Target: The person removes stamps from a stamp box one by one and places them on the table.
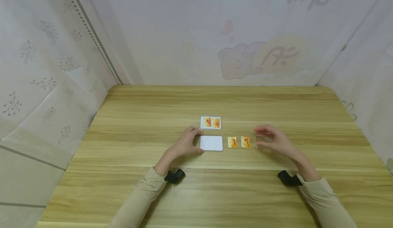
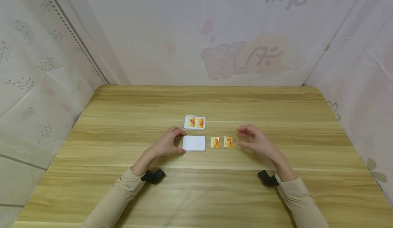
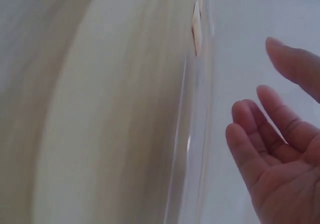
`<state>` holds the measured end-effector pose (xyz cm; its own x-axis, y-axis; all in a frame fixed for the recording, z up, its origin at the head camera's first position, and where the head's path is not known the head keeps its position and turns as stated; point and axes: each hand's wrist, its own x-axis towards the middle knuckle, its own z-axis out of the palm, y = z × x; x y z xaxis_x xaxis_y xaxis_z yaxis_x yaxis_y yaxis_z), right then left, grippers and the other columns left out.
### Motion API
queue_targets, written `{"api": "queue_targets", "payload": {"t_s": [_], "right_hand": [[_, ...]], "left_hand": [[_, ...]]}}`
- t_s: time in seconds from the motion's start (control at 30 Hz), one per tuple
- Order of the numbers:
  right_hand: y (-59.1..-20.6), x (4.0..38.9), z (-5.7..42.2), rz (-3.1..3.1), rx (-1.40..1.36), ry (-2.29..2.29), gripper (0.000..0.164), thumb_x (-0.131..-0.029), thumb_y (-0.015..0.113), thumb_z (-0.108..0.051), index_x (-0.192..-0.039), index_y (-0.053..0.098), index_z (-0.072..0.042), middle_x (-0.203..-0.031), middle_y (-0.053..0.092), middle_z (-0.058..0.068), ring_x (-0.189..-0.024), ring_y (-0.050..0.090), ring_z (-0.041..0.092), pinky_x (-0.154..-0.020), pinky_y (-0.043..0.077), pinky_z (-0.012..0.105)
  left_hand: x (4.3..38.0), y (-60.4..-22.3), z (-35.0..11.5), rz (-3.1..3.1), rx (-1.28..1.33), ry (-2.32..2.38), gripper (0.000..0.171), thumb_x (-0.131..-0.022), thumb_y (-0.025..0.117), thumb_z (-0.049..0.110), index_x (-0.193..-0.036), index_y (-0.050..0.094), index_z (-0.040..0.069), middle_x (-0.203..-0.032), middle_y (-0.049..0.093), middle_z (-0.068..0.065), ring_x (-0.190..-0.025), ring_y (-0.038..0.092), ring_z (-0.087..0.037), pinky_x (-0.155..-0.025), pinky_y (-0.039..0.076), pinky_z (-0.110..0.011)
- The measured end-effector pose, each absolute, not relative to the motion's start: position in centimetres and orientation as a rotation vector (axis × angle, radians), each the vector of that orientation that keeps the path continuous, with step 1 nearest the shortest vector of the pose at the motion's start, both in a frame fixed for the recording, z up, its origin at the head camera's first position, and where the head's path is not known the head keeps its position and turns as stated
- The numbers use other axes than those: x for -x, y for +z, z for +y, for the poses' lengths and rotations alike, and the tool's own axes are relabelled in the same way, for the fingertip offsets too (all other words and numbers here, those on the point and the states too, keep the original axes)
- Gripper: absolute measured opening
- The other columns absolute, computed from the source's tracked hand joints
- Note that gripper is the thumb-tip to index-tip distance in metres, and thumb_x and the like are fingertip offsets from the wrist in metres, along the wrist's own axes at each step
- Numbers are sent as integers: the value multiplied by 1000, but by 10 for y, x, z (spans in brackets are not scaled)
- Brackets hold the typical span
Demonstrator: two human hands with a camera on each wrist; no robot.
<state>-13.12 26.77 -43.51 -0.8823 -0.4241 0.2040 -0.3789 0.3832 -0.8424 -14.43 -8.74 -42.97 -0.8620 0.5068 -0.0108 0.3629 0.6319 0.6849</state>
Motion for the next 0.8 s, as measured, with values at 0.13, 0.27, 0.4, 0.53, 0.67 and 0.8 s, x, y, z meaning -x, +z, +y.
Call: {"api": "queue_targets", "payload": {"t_s": [0.13,0.27,0.4,0.53,0.67,0.8], "right_hand": [[-435,128,277,2593,736,-1581,45,-72,74,9,-113,55,12,-112,56,30,-106,59,15,-91,45,21],[-432,125,284,2609,756,-1591,46,-71,73,12,-113,54,13,-110,56,28,-106,58,9,-91,45,20],[-433,125,290,2584,801,-1605,48,-70,73,14,-114,52,15,-112,57,22,-108,56,6,-93,42,18],[-433,124,296,2563,820,-1610,52,-70,73,14,-116,51,15,-115,57,16,-110,54,4,-95,40,17],[-433,122,301,2590,814,-1579,53,-69,74,13,-117,51,14,-116,56,17,-111,53,3,-95,39,15],[-433,120,307,2656,765,-1494,55,-69,77,8,-118,53,11,-116,55,23,-111,51,0,-94,38,12]], "left_hand": [[145,-429,-87,2654,-717,1038,53,-65,83,9,-110,58,-3,-112,52,-14,-112,45,-30,-100,36,-42],[145,-430,-87,2654,-732,1034,52,-66,83,9,-110,58,-4,-112,52,-14,-112,45,-30,-100,36,-42],[145,-430,-87,2653,-743,1034,52,-66,82,9,-110,58,-4,-112,52,-15,-112,45,-31,-100,36,-43],[145,-429,-87,2649,-742,1039,52,-66,82,9,-110,58,-4,-112,52,-16,-112,45,-31,-100,36,-43],[145,-429,-87,2647,-731,1038,52,-66,83,9,-111,58,-4,-113,52,-15,-112,45,-31,-100,35,-42],[144,-428,-87,2649,-723,1029,53,-66,83,9,-111,58,-4,-113,52,-15,-113,45,-31,-101,35,-42]]}}
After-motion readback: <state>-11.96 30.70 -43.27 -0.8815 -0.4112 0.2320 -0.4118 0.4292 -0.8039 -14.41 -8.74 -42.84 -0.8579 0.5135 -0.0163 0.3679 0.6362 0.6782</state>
